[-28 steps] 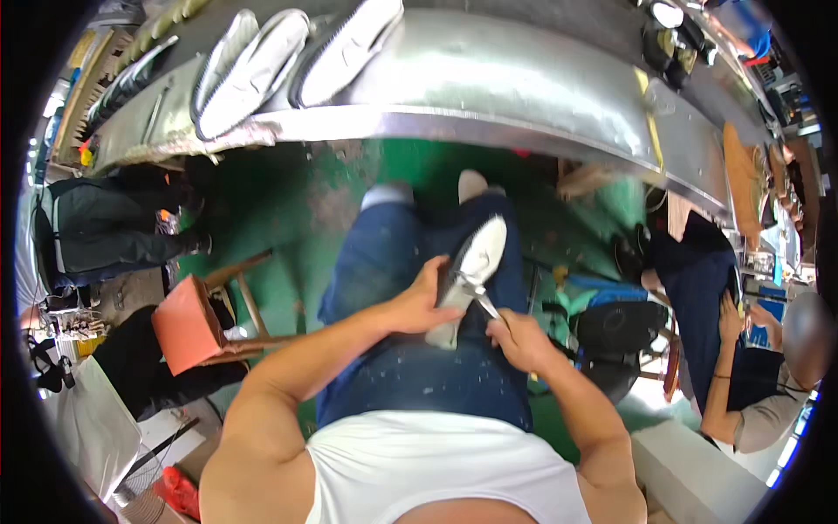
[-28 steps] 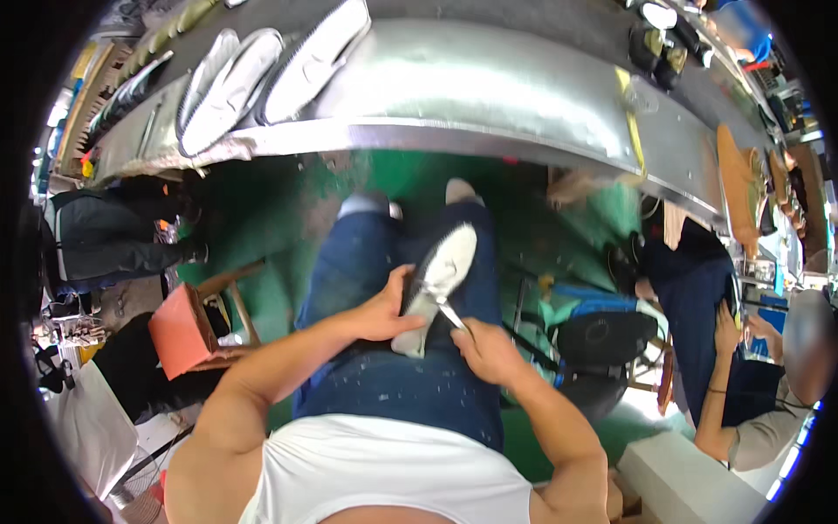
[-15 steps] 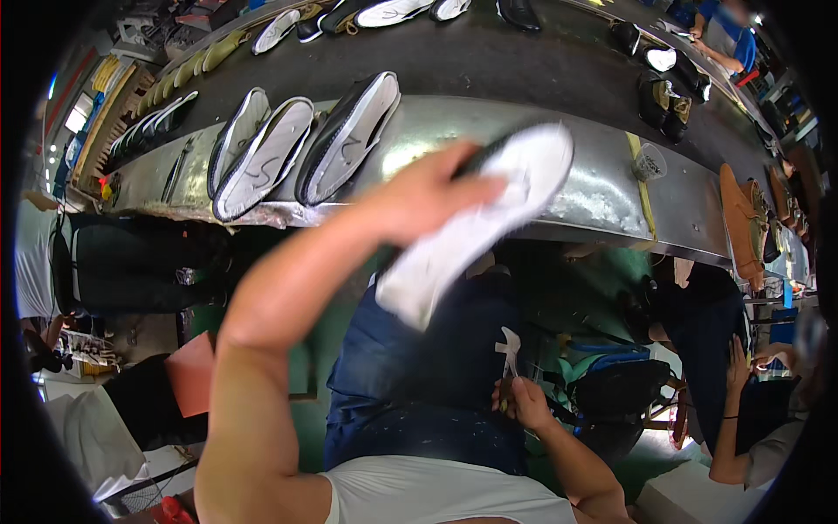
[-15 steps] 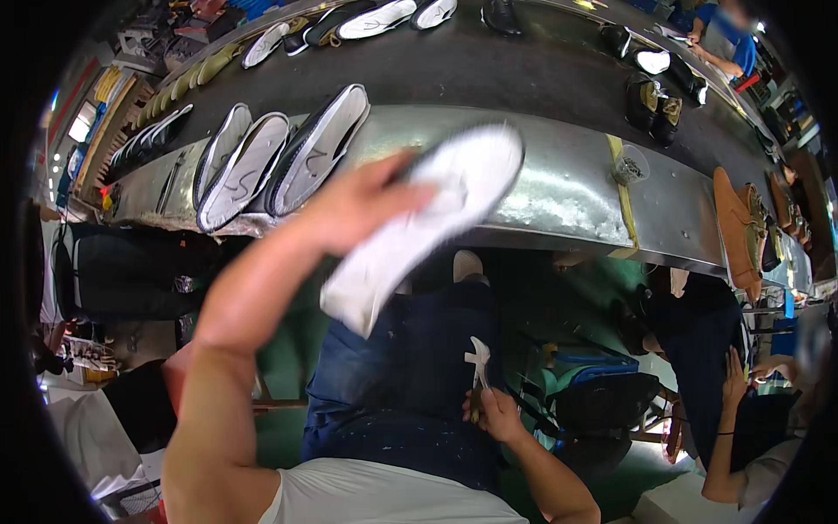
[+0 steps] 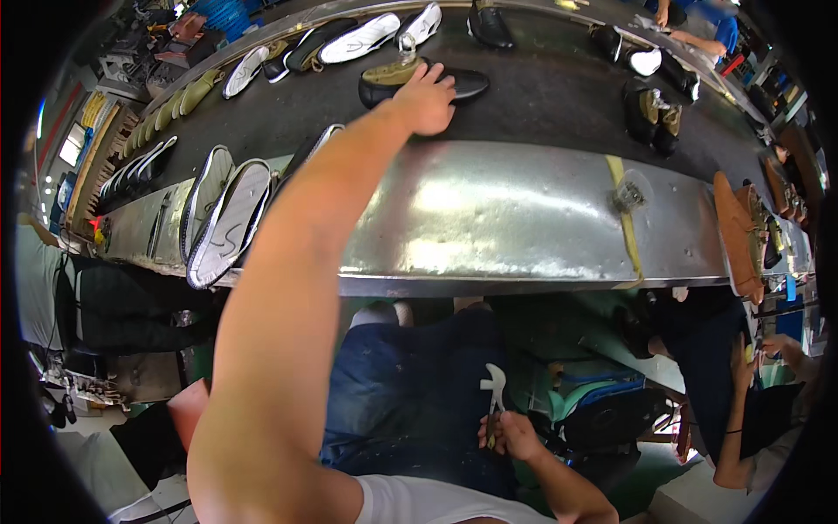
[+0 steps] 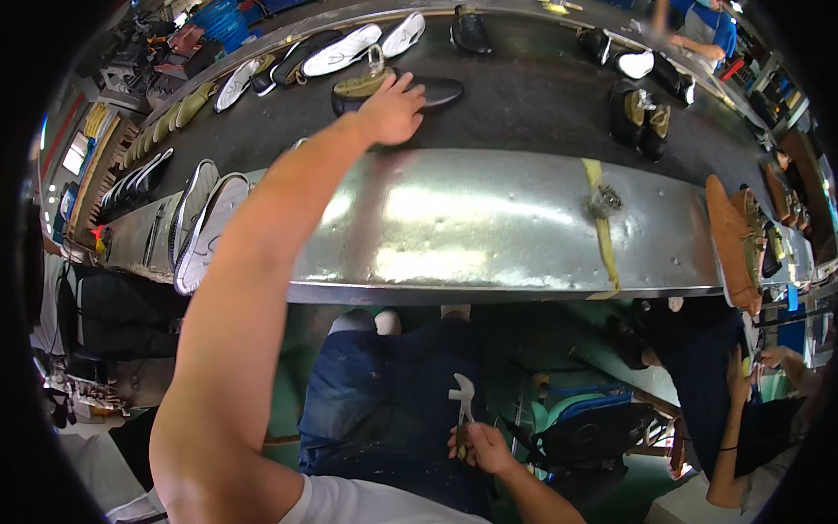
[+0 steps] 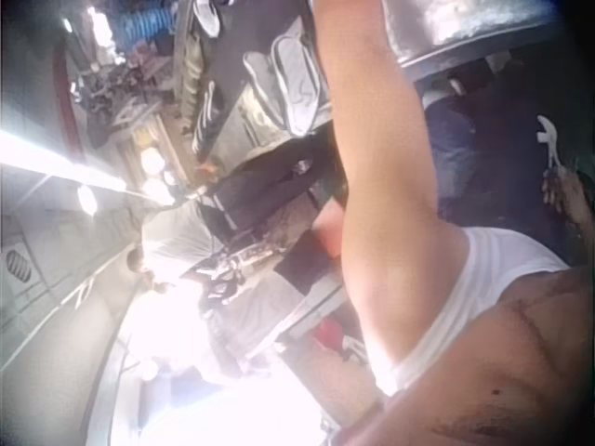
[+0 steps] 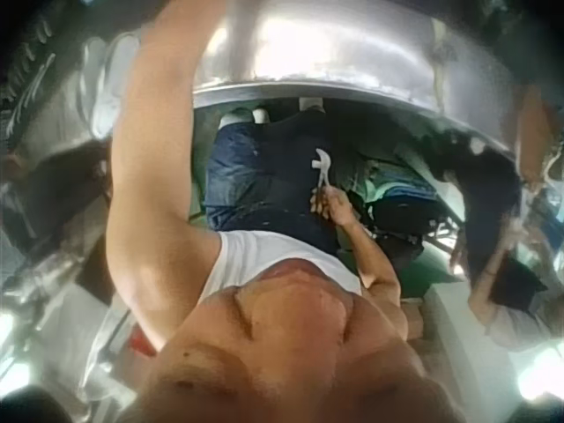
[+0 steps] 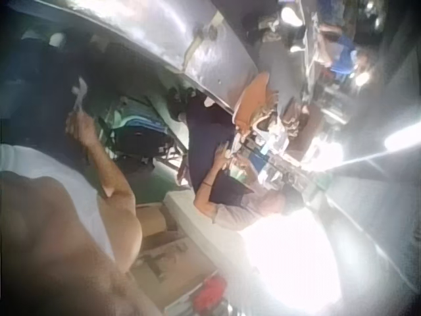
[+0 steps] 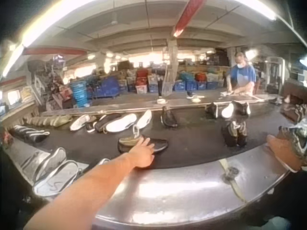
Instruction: The recorder is using lasting pincers to pull and secure shoe uppers onto lasts at a manufacturing conveyor belt.
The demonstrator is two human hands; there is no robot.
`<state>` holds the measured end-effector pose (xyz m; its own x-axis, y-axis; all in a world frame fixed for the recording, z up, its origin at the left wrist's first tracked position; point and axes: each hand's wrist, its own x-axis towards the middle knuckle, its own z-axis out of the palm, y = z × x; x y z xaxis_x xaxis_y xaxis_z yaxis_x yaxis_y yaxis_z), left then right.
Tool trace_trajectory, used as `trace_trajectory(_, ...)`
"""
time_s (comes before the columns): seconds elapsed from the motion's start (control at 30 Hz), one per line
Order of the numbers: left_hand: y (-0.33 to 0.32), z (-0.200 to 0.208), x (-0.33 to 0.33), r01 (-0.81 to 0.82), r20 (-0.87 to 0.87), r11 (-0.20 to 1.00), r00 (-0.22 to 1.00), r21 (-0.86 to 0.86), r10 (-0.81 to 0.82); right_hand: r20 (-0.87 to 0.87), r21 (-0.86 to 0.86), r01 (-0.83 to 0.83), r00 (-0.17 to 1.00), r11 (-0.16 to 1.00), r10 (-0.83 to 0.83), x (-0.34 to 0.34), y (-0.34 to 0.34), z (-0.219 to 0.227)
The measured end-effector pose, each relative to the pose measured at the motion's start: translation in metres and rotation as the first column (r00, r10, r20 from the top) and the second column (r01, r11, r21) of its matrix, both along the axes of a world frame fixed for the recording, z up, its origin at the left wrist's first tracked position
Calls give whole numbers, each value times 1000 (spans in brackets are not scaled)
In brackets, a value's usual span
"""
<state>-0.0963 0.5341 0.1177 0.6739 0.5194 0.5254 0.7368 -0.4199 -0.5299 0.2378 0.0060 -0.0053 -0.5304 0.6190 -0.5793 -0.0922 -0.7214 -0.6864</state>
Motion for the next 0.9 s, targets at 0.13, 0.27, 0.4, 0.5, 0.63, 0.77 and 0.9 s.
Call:
trace_trajectory(0.13,-50,92,-11,-246,137,704,887,-666,440,25,-5,7,1000,1000,-7,0,4,7)
trace_trajectory(0.27,-105,113,-88,-481,-306,58,641,-875,704,25,8,-17,1000,1000,17,-2,0,-1)
trace_trajectory(0.4,-139,108,-130,205,232,147,491,-968,840,57,57,-43,998,997,40,-7,-7,5)
trace_trajectory(0.5,-221,128,-118,698,582,230,320,-679,748,75,85,-20,997,996,14,-9,-17,10)
trace_trajectory(0.63,-358,88,-65,895,751,263,110,-359,652,272,272,-100,962,957,24,-20,-21,30)
trace_trajectory(0.77,-468,-7,-16,888,773,313,70,-336,630,502,556,-272,863,785,-56,-47,0,81)
trace_trajectory(0.9,-494,-49,-1,901,704,218,123,-374,700,502,642,-298,860,707,-93,-95,33,115)
